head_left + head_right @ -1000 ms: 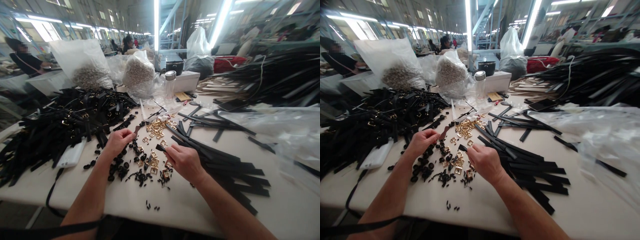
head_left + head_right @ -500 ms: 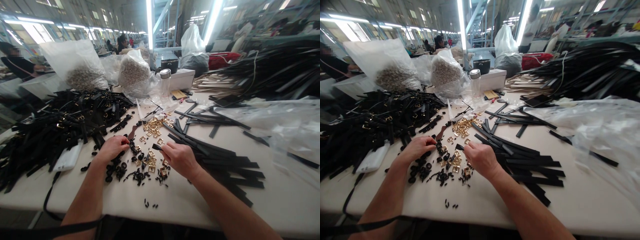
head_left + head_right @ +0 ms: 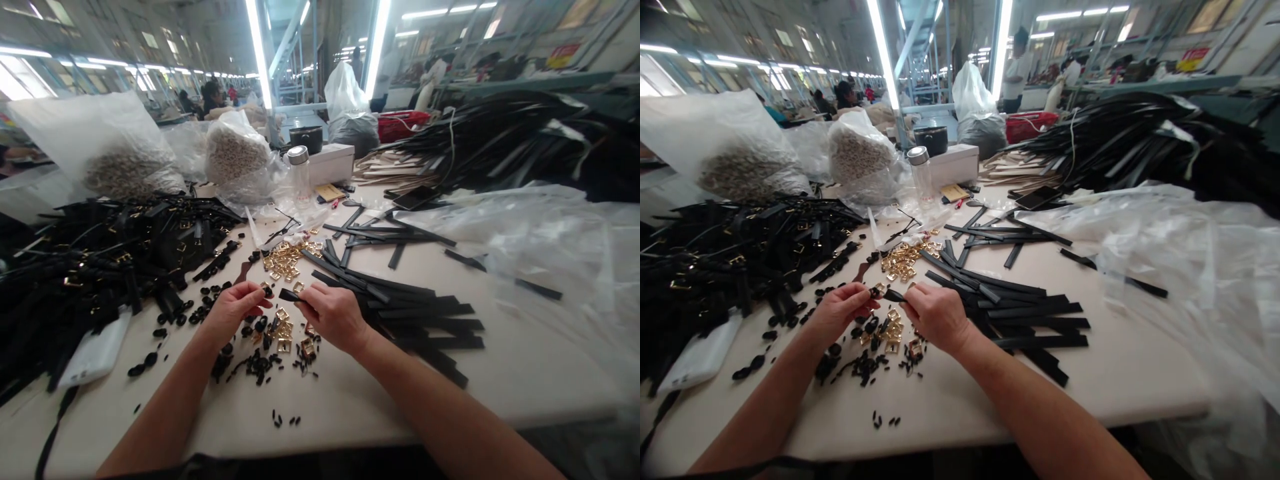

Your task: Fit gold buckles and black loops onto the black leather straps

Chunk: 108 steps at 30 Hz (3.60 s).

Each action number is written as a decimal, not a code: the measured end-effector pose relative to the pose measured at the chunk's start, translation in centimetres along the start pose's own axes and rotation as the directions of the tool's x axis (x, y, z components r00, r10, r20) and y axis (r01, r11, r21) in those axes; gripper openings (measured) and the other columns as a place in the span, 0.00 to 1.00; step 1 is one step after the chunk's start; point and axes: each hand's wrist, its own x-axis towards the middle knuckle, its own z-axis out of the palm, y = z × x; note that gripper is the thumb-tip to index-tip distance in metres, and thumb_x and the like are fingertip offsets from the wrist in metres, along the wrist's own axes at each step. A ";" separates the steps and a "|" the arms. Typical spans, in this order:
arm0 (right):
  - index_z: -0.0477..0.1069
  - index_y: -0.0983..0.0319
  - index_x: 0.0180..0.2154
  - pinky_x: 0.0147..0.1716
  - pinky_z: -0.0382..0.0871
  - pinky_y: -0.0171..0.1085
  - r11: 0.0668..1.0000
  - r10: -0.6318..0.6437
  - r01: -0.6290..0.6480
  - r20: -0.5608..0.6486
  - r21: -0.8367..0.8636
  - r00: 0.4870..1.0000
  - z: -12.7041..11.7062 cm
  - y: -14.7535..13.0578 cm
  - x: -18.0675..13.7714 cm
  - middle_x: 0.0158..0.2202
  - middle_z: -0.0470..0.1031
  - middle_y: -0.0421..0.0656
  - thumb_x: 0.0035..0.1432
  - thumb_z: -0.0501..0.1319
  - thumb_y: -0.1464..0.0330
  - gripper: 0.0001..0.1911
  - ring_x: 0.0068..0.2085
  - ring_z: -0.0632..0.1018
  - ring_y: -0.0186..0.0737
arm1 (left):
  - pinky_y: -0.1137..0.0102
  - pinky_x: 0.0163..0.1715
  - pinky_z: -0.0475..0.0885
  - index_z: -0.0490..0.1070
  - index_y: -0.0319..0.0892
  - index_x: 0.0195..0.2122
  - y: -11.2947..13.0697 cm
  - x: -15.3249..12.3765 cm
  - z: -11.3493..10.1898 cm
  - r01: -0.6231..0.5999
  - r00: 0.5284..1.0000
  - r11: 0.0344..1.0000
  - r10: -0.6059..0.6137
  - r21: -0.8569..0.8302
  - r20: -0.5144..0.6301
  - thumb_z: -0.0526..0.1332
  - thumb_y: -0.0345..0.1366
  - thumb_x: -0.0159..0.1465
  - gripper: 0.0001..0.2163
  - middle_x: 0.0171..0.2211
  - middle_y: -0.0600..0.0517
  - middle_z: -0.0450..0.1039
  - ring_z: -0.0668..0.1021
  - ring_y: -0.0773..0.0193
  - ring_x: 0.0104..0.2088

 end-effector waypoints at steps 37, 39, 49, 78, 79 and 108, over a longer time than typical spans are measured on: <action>0.71 0.61 0.38 0.28 0.56 0.33 0.994 -0.086 0.071 0.200 0.084 0.976 0.8 0.3 -0.3 0.31 0.77 0.41 0.64 0.60 0.59 0.12 0.31 0.75 0.33 | 0.83 0.19 0.66 0.71 0.39 0.26 -0.9 0.2 1.5 0.196 0.979 0.960 -0.179 -0.201 0.103 0.74 0.38 0.48 0.13 0.20 0.59 0.67 0.69 0.78 0.18; 0.72 0.61 0.40 0.28 0.56 0.32 0.996 -0.069 0.055 0.199 0.076 0.978 0.9 0.3 -0.3 0.32 0.77 0.42 0.64 0.60 0.58 0.13 0.31 0.75 0.34 | 0.82 0.20 0.68 0.71 0.39 0.27 -1.0 0.1 1.7 0.202 0.977 0.959 -0.185 -0.198 0.102 0.74 0.39 0.48 0.13 0.21 0.58 0.68 0.71 0.77 0.19; 0.70 0.62 0.30 0.25 0.52 0.34 0.990 -0.142 0.140 0.172 0.023 0.975 0.5 0.0 -0.2 0.27 0.74 0.39 0.67 0.56 0.64 0.13 0.27 0.72 0.31 | 0.80 0.23 0.71 0.73 0.38 0.26 -1.0 -0.1 2.3 0.247 0.966 0.939 -0.217 -0.240 0.142 0.76 0.38 0.45 0.14 0.23 0.57 0.71 0.72 0.76 0.21; 0.73 0.61 0.42 0.33 0.61 0.33 0.984 0.015 -0.069 0.311 0.164 0.950 1.0 0.2 -0.1 0.37 0.80 0.44 0.67 0.54 0.57 0.16 0.37 0.79 0.38 | 0.75 0.23 0.68 0.74 0.40 0.27 -0.1 -0.6 2.7 -0.089 0.991 0.992 0.080 0.089 0.107 0.70 0.40 0.51 0.10 0.20 0.56 0.72 0.71 0.71 0.21; 0.73 0.61 0.39 0.31 0.59 0.33 0.987 0.017 -0.067 0.319 0.147 0.948 1.0 0.2 -0.2 0.35 0.80 0.43 0.67 0.54 0.57 0.16 0.36 0.78 0.37 | 0.75 0.23 0.68 0.73 0.40 0.26 -0.1 -0.6 2.8 -0.090 0.991 0.991 0.079 0.098 0.111 0.70 0.40 0.51 0.10 0.19 0.56 0.72 0.71 0.71 0.21; 0.72 0.60 0.36 0.31 0.57 0.34 0.966 0.232 -0.255 0.329 0.029 0.916 1.5 1.3 0.2 0.34 0.78 0.42 0.66 0.55 0.63 0.11 0.34 0.76 0.36 | 0.66 0.39 0.70 0.76 0.45 0.34 -1.1 0.4 1.8 -0.532 0.842 0.311 0.295 0.787 0.452 0.61 0.34 0.61 0.05 0.34 0.50 0.75 0.76 0.59 0.36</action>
